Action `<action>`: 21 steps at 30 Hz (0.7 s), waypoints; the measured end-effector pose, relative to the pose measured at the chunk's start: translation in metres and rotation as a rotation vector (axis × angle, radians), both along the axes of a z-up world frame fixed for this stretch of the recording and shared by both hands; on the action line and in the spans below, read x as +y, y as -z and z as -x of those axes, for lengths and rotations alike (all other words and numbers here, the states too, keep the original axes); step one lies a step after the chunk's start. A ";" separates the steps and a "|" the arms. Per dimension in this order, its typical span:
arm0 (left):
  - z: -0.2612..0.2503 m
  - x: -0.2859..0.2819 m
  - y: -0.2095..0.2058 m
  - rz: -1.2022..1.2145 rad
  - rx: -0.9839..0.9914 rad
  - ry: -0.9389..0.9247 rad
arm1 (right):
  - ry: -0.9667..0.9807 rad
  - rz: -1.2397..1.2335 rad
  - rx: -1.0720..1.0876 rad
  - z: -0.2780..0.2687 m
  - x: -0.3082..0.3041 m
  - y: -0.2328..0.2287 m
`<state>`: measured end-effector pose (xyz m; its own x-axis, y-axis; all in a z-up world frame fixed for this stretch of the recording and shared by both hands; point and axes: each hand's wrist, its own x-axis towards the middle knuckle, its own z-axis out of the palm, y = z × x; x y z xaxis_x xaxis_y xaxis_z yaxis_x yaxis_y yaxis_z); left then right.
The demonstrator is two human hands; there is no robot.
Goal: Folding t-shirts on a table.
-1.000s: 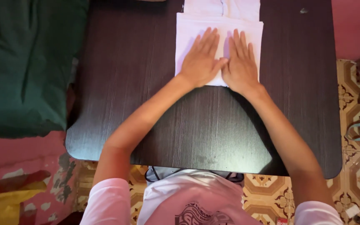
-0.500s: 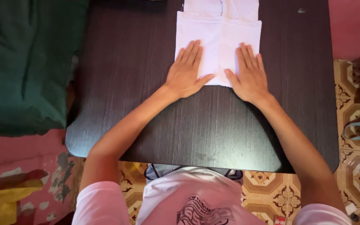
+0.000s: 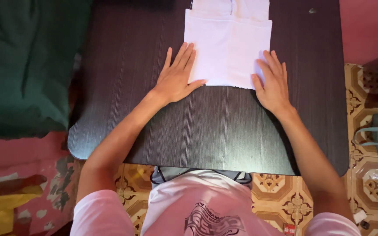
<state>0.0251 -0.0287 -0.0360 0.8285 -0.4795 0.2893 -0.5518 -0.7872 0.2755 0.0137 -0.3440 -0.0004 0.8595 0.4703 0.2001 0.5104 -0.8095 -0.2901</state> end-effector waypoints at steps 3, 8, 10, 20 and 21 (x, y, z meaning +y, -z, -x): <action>0.001 -0.003 -0.001 0.048 -0.078 0.044 | -0.073 -0.055 -0.095 0.002 0.005 0.000; 0.005 -0.009 -0.002 0.101 -0.191 0.113 | -0.180 -0.153 -0.234 0.007 0.019 0.007; 0.007 -0.013 -0.001 0.115 -0.227 0.132 | -0.221 -0.189 -0.278 0.008 0.025 0.013; 0.013 -0.016 -0.028 0.088 -0.482 0.346 | -0.256 -0.176 -0.416 0.020 0.035 -0.008; 0.012 -0.013 -0.028 0.123 -0.429 0.353 | -0.250 -0.195 -0.395 0.020 0.035 -0.009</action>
<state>0.0132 -0.0415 -0.0076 0.4203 -0.6472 0.6360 -0.8583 -0.5110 0.0472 -0.0065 -0.3089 0.0091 0.5665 0.5737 0.5916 0.7830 -0.5985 -0.1694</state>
